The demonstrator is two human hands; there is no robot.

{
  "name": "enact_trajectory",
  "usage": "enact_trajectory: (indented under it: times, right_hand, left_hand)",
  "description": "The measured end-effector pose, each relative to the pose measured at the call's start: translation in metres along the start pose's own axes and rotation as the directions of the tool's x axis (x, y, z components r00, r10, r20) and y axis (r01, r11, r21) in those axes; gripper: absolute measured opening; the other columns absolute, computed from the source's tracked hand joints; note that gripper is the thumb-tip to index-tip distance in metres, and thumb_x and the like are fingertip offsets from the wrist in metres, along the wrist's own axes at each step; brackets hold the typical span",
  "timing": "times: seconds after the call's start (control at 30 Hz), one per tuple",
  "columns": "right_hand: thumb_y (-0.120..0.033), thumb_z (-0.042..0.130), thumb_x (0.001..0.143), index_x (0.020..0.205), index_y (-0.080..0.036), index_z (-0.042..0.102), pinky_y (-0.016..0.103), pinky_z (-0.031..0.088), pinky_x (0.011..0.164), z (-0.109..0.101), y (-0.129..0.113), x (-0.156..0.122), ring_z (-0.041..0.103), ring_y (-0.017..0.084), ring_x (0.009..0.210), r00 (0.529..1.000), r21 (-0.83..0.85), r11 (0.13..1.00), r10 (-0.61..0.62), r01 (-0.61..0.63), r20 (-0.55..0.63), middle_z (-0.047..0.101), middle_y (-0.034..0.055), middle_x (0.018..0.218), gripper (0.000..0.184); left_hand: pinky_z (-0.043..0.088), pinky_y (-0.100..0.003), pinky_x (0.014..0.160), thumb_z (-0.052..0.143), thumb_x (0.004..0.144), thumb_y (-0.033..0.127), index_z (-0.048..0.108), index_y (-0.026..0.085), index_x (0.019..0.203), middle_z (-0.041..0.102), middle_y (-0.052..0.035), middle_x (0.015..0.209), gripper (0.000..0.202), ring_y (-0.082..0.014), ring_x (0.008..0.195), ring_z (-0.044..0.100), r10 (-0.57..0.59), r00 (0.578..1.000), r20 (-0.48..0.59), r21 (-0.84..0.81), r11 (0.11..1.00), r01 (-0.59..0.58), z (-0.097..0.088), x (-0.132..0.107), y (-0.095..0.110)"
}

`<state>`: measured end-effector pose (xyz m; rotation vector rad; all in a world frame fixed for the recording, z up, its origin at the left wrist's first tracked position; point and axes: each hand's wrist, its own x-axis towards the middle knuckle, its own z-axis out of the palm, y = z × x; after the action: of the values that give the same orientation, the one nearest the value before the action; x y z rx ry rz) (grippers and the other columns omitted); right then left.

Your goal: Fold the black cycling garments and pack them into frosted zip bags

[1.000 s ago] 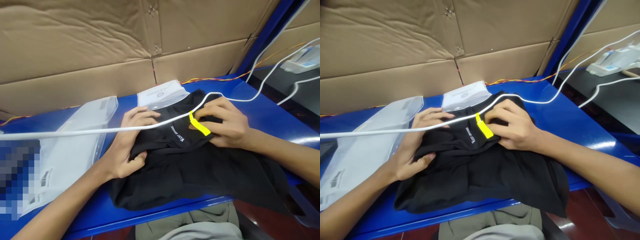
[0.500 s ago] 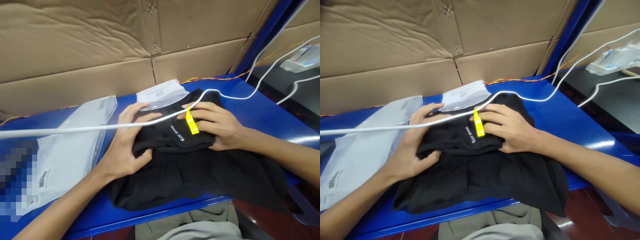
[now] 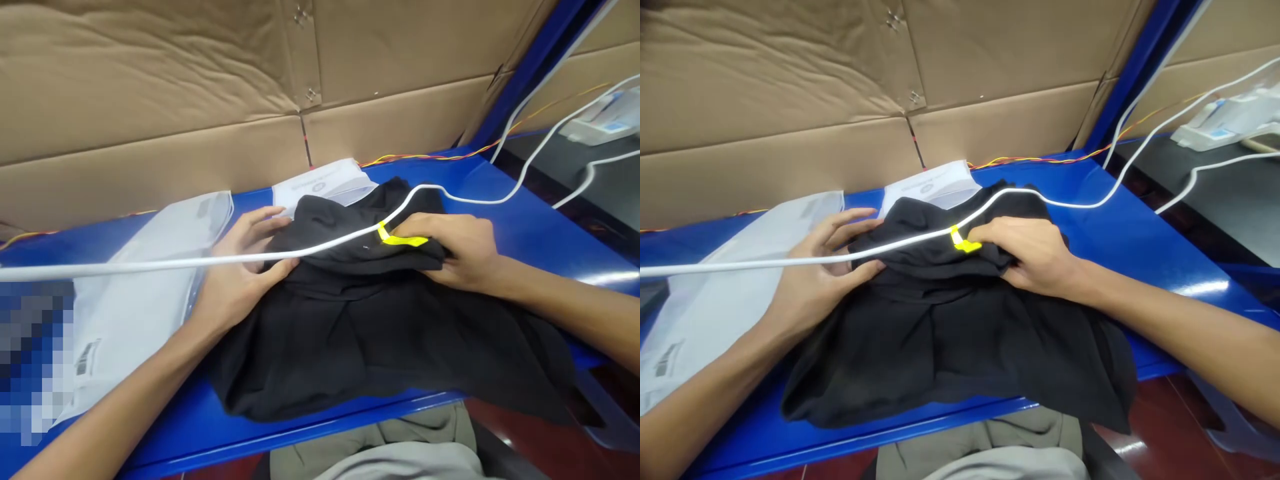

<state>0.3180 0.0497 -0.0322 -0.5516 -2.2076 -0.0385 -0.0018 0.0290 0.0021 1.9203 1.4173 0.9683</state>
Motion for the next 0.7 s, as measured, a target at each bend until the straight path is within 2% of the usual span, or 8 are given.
enact_trajectory:
  times: [0.07, 0.13, 0.27, 0.33, 0.4, 0.53, 0.6, 0.7]
  right_hand:
    - [-0.011, 0.063, 0.094, 0.119, -0.027, 0.069, 0.031, 0.067, 0.081, 0.0004, 0.0008, 0.0011, 0.081, 0.022, 0.092, 1.0, 0.006, 1.0, 0.011, -0.011, 0.004, 0.083, 0.0019, 0.106, 0.03]
    - [-0.011, 0.064, 0.095, 0.12, -0.028, 0.07, 0.034, 0.067, 0.084, 0.0011, 0.0022, 0.0022, 0.081, 0.023, 0.096, 0.999, 0.059, 0.998, -0.006, 0.004, 0.034, 0.082, 0.003, 0.107, 0.031]
    - [-0.018, 0.066, 0.096, 0.123, -0.028, 0.069, 0.043, 0.065, 0.095, 0.0014, 0.0035, 0.0033, 0.078, 0.028, 0.111, 0.997, 0.151, 0.989, -0.015, 0.003, 0.08, 0.081, 0.0063, 0.116, 0.029]
    - [-0.023, 0.065, 0.1, 0.121, -0.029, 0.068, 0.036, 0.065, 0.089, 0.0005, 0.0024, 0.003, 0.08, 0.025, 0.104, 0.993, 0.13, 0.989, 0.053, -0.067, 0.105, 0.082, 0.004, 0.112, 0.023]
    - [-0.026, 0.062, 0.103, 0.119, -0.029, 0.068, 0.029, 0.063, 0.078, -0.0002, 0.0007, 0.0024, 0.08, 0.02, 0.089, 0.986, 0.098, 0.985, 0.132, -0.142, 0.105, 0.082, 0.0004, 0.104, 0.017]
    - [-0.03, 0.059, 0.106, 0.119, -0.028, 0.068, 0.026, 0.06, 0.077, -0.0001, -0.0012, 0.0016, 0.079, 0.018, 0.088, 0.983, 0.105, 0.978, 0.178, -0.182, 0.054, 0.082, -0.0011, 0.106, 0.016]
    - [-0.03, 0.058, 0.105, 0.118, -0.029, 0.069, 0.026, 0.06, 0.076, 0.0004, -0.001, 0.0016, 0.079, 0.018, 0.088, 0.982, 0.107, 0.976, 0.183, -0.188, 0.052, 0.082, -0.001, 0.105, 0.017]
    - [-0.032, 0.059, 0.105, 0.118, -0.03, 0.072, 0.029, 0.061, 0.077, 0.0008, -0.0003, 0.0017, 0.08, 0.02, 0.088, 0.981, 0.124, 0.974, 0.18, -0.188, 0.069, 0.082, -0.0002, 0.106, 0.018]
  left_hand:
    - [0.063, -0.047, 0.102, 0.084, 0.081, 0.05, 0.052, 0.027, 0.153, 0.068, -0.0127, 0.147, 0.082, -0.0371, 0.14, 0.063, -0.044, 0.997, 0.065, 0.067, 0.997, 0.04, -0.0013, 0.0002, 0.0019]
    - [0.056, -0.051, 0.114, 0.084, 0.078, 0.057, 0.052, 0.026, 0.156, 0.065, -0.012, 0.152, 0.09, -0.0389, 0.141, 0.061, -0.066, 0.993, 0.095, 0.158, 0.986, 0.051, -0.0024, -0.0003, 0.0048]
    - [0.042, -0.052, 0.127, 0.075, 0.085, 0.044, 0.061, 0.026, 0.15, 0.064, -0.0066, 0.153, 0.069, -0.0365, 0.143, 0.059, -0.027, 0.993, 0.112, 0.217, 0.976, 0.002, -0.0032, -0.0004, 0.0069]
    - [0.044, -0.049, 0.126, 0.07, 0.087, 0.035, 0.064, 0.027, 0.146, 0.067, -0.0049, 0.149, 0.06, -0.0332, 0.142, 0.061, 0.021, 0.995, 0.102, 0.125, 0.992, -0.034, -0.0023, 0.0001, 0.0053]
    - [0.048, -0.044, 0.123, 0.07, 0.088, 0.031, 0.066, 0.026, 0.14, 0.069, -0.0049, 0.146, 0.052, -0.0304, 0.14, 0.062, 0.045, 0.998, 0.035, 0.018, 0.999, -0.046, -0.0005, 0.0004, 0.0029]
    - [0.055, -0.04, 0.115, 0.08, 0.082, 0.031, 0.068, 0.023, 0.13, 0.072, -0.0067, 0.14, 0.05, -0.0305, 0.133, 0.067, -0.057, 0.99, -0.131, -0.232, 0.972, 0.026, 0.0008, 0.0003, -0.0011]
    - [0.055, -0.043, 0.113, 0.084, 0.078, 0.035, 0.073, 0.021, 0.122, 0.075, -0.0076, 0.134, 0.047, -0.0333, 0.129, 0.069, -0.127, 0.99, -0.065, -0.274, 0.956, 0.105, -0.0008, 0.0009, 0.0]
    - [0.059, -0.043, 0.103, 0.089, 0.072, 0.039, 0.078, 0.02, 0.108, 0.08, -0.0063, 0.119, 0.042, -0.0342, 0.116, 0.073, -0.161, 0.983, 0.087, -0.105, 0.98, 0.17, -0.0032, 0.0029, 0.0063]
